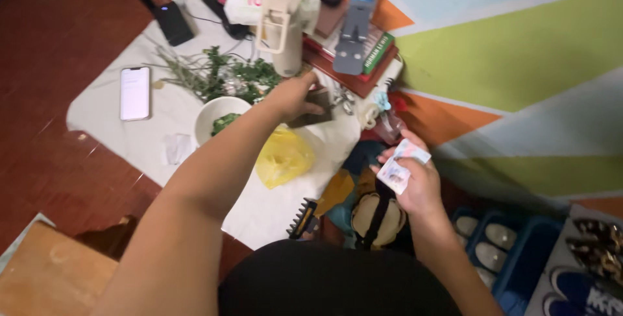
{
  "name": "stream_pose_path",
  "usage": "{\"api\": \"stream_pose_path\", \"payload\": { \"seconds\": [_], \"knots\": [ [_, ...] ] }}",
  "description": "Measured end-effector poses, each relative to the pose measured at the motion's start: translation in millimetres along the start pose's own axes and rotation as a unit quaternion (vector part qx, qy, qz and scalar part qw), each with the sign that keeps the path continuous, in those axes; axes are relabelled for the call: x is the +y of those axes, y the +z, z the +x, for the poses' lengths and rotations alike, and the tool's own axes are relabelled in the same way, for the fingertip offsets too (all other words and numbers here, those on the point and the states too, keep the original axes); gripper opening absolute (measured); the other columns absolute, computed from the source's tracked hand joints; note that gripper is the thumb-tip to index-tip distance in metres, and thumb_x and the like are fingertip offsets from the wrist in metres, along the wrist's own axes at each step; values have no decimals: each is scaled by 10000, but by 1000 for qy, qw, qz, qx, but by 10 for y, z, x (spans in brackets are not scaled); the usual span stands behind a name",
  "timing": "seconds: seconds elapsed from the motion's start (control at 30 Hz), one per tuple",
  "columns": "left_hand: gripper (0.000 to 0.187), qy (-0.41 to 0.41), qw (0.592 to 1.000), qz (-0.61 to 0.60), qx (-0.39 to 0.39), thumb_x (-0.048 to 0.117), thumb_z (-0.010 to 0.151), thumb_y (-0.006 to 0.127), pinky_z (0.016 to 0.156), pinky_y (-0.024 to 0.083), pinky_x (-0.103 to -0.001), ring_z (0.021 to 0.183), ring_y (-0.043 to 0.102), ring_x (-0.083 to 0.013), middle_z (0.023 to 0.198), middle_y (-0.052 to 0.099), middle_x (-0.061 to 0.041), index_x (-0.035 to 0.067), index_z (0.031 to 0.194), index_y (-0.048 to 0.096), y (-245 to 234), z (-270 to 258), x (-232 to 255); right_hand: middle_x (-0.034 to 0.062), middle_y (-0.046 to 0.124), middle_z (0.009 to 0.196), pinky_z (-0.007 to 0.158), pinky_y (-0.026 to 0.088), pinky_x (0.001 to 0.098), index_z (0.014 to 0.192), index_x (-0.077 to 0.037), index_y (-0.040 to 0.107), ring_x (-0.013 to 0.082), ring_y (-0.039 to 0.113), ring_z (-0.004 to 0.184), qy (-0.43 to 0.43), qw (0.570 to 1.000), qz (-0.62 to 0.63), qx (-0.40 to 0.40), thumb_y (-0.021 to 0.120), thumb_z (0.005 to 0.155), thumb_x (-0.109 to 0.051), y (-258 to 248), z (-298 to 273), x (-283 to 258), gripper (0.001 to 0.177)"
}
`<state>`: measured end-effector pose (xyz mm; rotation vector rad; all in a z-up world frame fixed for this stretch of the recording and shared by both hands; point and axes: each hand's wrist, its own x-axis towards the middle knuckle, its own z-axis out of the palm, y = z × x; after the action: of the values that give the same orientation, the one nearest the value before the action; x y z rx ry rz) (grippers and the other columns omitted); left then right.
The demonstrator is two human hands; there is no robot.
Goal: The person organizes items on a table, handling a small plastic bag, a pink pouch, a wallet, and plastic bags. They place a plastic bag on a shelf, open the pouch to remove and fold a receipt, and then open the wallet to place an ID card inside.
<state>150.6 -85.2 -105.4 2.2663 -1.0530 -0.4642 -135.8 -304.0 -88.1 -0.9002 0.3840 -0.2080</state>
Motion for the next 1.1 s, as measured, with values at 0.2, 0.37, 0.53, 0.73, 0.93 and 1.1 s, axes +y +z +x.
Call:
{"api": "stream_pose_path", "payload": {
  "seconds": [0.2,0.37,0.53,0.73,0.93,1.1],
  "knots": [
    [680,-85,966,-237,53,413,729,856,821,568,-445,972,716,-368,1085,704,-221,118,1261,552,-239,-765,1088,97,686,1130,867,581,546,1419,-124,480,284,682,1036,53,995,35,-76,637,926,-273,521,166,85,538],
    [855,44,976,-134,166,447,828,854,937,541,-450,1129,676,-397,1256,653,-276,9,1461,481,-259,-1576,1446,134,687,1205,960,586,439,1338,7,553,269,683,1091,134,979,82,-127,669,1017,-259,942,8,408,433],
    [1148,19,993,23,117,552,703,824,784,551,-477,945,656,-471,1140,604,-334,-105,1488,305,-611,-2296,1465,107,694,1186,791,564,343,1348,-42,595,223,682,1006,101,983,35,-151,630,1025,-218,1539,-368,612,370],
    [757,55,976,127,170,492,958,616,658,566,-482,761,692,-441,1014,665,-271,-68,1445,467,-913,-2934,1148,129,674,1119,815,589,393,1328,-28,580,240,682,969,90,982,16,-164,619,1066,-267,2137,-651,899,357],
    [387,9,956,-18,293,330,1132,473,711,562,-491,780,692,-413,896,724,-192,57,1078,742,-997,-3373,637,112,650,1288,998,531,416,1400,-47,536,242,660,1144,131,974,70,-170,601,1023,-290,2538,-911,1289,453],
    [489,-69,816,-498,284,400,1108,369,736,522,-446,799,652,-266,1038,774,-104,55,1301,655,-1160,-3609,351,113,632,1362,1078,486,430,1443,-59,524,248,628,1229,119,971,93,-187,548,1017,-434,2967,-1089,1436,568]
  ]
}}
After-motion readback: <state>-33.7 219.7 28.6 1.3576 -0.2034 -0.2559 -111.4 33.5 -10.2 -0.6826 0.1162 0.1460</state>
